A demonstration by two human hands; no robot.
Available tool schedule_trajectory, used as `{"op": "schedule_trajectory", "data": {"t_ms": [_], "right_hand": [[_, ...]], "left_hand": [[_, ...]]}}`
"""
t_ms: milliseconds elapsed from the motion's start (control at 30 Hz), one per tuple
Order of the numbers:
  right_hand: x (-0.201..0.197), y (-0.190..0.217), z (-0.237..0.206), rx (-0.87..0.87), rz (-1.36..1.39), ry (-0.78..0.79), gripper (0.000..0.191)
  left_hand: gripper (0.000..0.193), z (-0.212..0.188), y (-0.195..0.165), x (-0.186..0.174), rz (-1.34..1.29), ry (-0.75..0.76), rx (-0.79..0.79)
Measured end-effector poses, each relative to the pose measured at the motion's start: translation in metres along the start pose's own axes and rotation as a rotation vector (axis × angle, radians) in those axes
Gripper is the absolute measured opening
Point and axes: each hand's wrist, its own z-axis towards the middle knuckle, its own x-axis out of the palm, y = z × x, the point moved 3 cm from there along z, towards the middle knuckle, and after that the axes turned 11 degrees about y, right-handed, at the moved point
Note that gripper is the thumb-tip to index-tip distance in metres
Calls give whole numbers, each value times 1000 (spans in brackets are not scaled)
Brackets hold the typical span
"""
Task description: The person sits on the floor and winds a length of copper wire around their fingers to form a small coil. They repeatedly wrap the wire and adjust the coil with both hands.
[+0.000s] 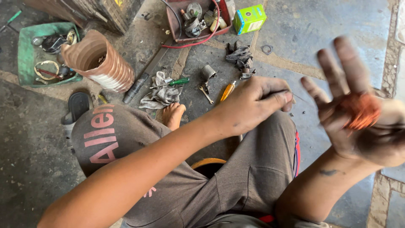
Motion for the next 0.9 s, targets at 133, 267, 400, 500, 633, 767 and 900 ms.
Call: {"op": "schedule_trajectory", "data": {"t_ms": [133,267,400,500,633,767,900], "right_hand": [[3,1,8,14,-40,66,91],[12,2,18,58,-48,71,95],[19,7,24,87,-141,-2,102],[22,11,27,94,-169,-13,103],[29,13,26,120,-232,-1,96],[37,10,28,283,-337,87,99],[42,16,39,400,-809,49,101]], "left_hand": [[26,0,-17,-9,104,30,-75],[24,-3,-25,-8,185,23,-1],[25,-6,-17,3,216,97,-173],[25,-3,-17,5,202,115,-154],[23,5,-31,-14,158,59,-57],[22,-2,-60,-37,191,20,105],[21,-16,-84,-39,574,-130,31]]}}
